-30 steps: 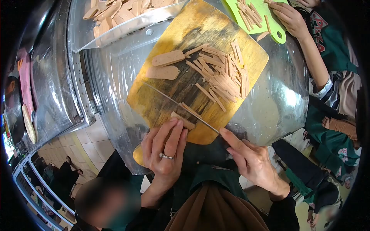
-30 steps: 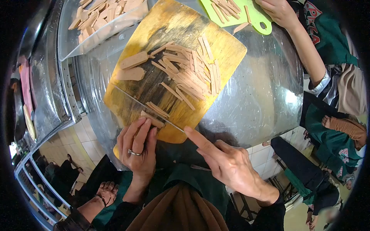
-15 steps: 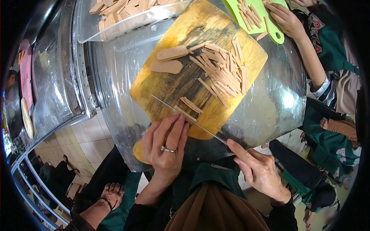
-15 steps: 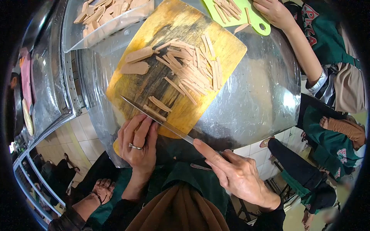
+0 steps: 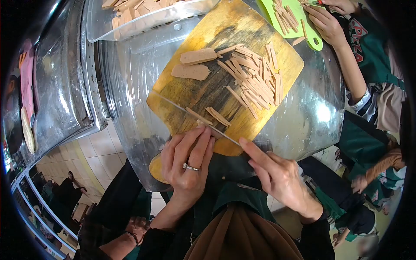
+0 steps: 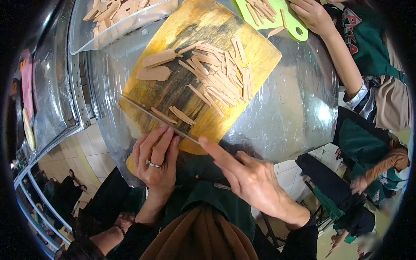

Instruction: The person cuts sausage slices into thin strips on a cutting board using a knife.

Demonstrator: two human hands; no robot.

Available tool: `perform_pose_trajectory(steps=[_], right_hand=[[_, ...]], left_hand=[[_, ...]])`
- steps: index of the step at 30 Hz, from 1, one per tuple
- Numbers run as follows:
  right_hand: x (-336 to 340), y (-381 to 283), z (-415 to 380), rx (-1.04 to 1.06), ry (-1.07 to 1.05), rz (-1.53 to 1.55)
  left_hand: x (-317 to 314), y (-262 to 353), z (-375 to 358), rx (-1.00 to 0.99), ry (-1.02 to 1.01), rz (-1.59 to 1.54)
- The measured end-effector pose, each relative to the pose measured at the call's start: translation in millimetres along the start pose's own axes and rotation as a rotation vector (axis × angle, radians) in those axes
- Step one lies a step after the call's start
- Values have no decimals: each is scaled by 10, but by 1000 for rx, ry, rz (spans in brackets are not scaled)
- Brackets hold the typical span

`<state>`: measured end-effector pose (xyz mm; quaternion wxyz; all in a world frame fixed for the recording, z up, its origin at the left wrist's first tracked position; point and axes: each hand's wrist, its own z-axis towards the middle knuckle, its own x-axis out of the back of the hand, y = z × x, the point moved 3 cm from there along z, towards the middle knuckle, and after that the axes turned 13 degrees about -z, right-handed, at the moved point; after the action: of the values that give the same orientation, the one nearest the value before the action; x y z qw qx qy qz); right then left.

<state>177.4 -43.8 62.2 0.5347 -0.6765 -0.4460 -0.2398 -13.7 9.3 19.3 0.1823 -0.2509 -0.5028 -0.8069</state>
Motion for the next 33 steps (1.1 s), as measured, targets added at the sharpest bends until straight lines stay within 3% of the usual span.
perform_pose_trajectory(steps=[5,23,33], right_hand=[[35,68,24,3,80,120],[-6,-29,-340,-22,-14,-89],[-62,-46,81,50,46,6]], left_hand=[[-13,-12,-33,-17,20,0],[-11,-12,-54,-34,32,14],[-11,-10,-34,-26,25,6]])
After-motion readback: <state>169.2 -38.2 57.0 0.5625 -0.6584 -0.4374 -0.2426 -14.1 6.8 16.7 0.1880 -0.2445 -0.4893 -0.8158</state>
